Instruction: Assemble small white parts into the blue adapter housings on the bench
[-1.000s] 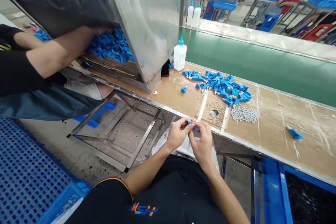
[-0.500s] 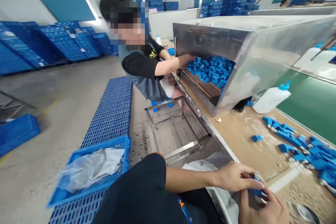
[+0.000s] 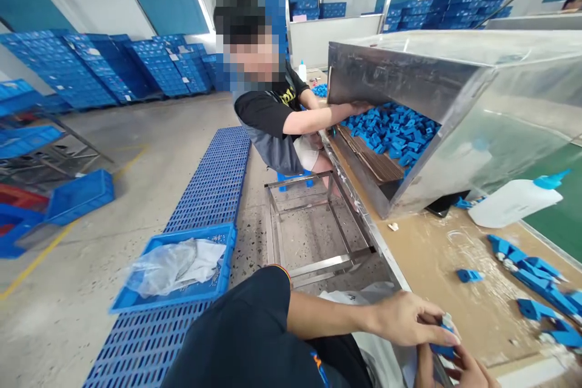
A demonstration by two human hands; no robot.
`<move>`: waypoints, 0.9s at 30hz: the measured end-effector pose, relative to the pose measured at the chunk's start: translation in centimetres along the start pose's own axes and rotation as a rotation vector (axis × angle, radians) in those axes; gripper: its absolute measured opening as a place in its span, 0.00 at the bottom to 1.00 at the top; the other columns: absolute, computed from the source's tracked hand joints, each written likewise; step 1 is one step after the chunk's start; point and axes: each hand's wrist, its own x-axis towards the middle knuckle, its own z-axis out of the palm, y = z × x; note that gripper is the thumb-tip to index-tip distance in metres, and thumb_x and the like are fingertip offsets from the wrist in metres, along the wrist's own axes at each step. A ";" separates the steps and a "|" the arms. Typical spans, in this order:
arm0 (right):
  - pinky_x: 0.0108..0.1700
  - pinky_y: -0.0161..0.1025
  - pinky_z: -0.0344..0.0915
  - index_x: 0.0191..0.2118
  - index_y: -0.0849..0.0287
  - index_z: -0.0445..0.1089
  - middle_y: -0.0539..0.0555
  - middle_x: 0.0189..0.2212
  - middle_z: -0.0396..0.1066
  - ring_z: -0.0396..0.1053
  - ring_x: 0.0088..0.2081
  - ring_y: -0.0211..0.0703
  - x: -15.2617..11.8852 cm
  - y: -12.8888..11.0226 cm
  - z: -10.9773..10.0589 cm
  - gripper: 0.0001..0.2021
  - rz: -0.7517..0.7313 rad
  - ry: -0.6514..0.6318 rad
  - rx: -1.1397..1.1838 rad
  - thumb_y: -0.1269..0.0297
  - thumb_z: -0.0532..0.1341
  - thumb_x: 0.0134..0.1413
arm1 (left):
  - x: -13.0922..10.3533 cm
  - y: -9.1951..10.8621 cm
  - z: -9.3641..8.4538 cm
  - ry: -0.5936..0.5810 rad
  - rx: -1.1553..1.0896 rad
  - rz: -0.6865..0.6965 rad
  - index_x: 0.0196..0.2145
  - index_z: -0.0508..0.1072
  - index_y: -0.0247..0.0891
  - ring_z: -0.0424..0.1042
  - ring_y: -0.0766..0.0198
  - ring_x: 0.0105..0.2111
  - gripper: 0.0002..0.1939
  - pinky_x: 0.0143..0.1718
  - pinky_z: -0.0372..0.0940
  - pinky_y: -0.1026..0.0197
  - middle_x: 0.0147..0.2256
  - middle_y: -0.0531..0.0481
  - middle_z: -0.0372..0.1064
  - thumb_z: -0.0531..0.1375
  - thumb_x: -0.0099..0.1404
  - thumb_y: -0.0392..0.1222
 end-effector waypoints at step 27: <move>0.21 0.38 0.59 0.25 0.52 0.62 0.43 0.17 0.55 0.54 0.18 0.37 5.1 -5.7 -3.8 0.29 0.459 -0.176 0.810 0.31 0.66 0.54 | -6.9 6.2 -1.3 -0.261 0.488 0.736 0.55 0.80 0.39 0.81 0.61 0.35 0.21 0.41 0.74 0.64 0.37 0.46 0.83 0.64 0.70 0.53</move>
